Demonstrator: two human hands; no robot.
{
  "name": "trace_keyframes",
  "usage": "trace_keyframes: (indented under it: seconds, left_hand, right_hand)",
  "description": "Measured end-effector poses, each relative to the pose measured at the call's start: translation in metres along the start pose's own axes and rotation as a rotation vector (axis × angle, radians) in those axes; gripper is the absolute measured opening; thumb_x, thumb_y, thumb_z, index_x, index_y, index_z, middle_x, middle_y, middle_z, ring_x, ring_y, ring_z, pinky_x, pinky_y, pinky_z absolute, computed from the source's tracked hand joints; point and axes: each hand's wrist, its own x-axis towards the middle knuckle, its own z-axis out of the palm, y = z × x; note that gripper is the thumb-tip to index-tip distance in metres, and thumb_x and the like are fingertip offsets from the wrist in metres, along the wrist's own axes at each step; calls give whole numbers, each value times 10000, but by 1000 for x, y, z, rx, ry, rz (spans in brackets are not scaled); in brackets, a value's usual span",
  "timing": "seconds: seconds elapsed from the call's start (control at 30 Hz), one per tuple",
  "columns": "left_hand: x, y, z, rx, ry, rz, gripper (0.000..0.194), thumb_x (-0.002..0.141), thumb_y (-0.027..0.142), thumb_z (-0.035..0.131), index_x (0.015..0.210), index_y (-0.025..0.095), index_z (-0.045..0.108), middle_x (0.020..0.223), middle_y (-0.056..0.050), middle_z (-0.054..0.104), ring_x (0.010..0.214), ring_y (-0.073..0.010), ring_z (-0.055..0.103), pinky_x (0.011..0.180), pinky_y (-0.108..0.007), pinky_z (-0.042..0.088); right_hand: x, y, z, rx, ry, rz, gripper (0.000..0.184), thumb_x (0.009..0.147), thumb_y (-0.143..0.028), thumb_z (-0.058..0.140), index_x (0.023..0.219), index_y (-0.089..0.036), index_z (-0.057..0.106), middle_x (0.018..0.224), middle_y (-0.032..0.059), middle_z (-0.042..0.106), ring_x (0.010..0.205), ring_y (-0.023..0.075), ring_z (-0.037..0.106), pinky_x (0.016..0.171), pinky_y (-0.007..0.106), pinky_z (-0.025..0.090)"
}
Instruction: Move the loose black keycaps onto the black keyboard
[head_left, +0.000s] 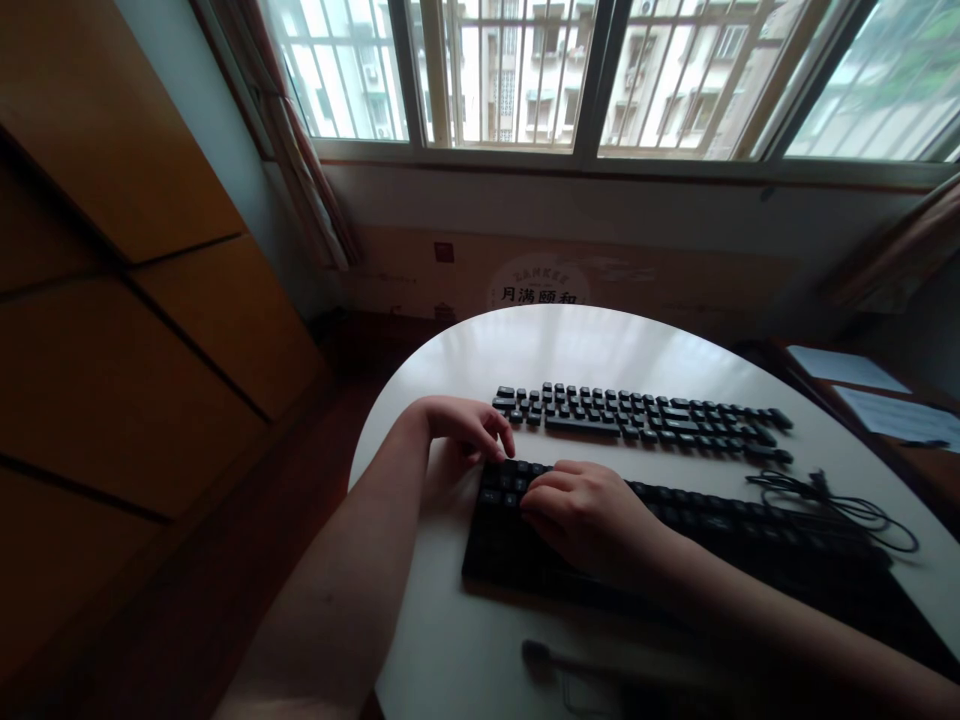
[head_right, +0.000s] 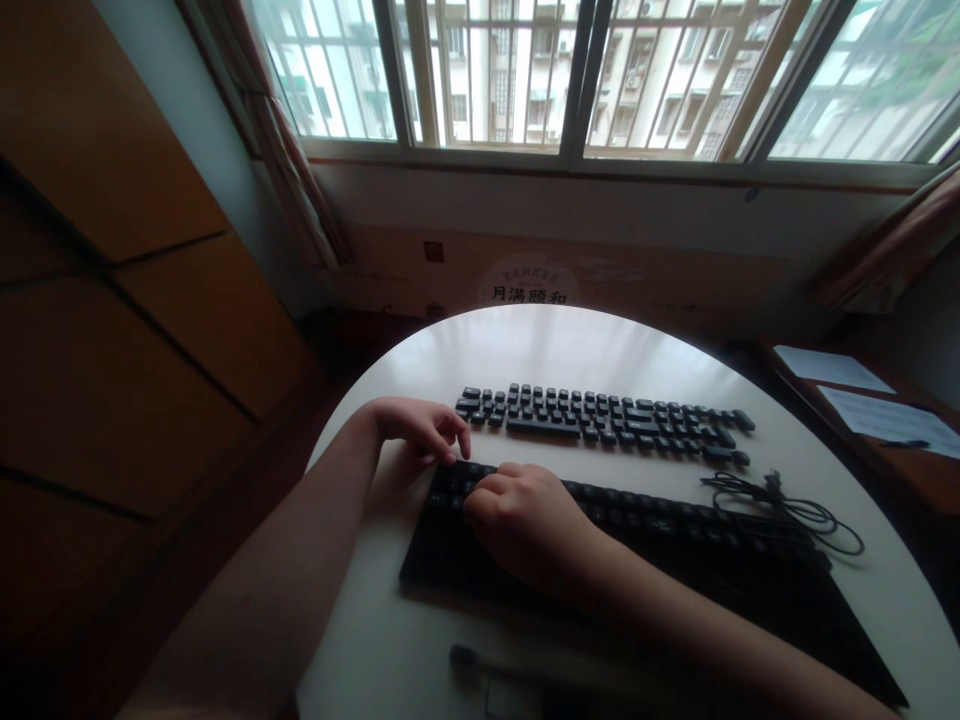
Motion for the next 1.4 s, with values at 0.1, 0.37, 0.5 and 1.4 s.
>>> trace_keyframes:
  seconds: [0.1,0.37,0.5,1.4]
  left_hand:
    - [-2,2,1,-18,11,-10,455,680,437,841,1004,165,676,582,39,599,531,-110,547,489,-198,399]
    - [0,0,1,-42,28,5,442,665,453,854,920,165,638,562,36,592,523,-117,553,488,-201,404]
    - [0,-1,1,-46,31,5,437,664,462,855,887,173,614,567,36,591,522,-122,557,486,-203,408]
    - [-1,3,8,-2,160,-43,568,671,676,768,796,207,474,499,41,549,458,-132,525,456,-213,374]
  right_hand:
    - [2,-4,-4,-17,-22,12,222,957,-180,541,786,-188,683,751,34,695,713,168,560,659,294,389]
    - [-1,-2,-3,20,-40,102,141,923,-188,614,810,-212,696,839,21,688,768,167,563,671,285,395]
    - [0,-2,-5,3,-77,83,220,955,-203,568,763,-205,676,837,28,676,783,171,557,667,285,388]
    - [-8,-8,-44,54,-348,151,349,905,-257,545,1205,-348,699,826,6,780,699,205,707,583,291,346]
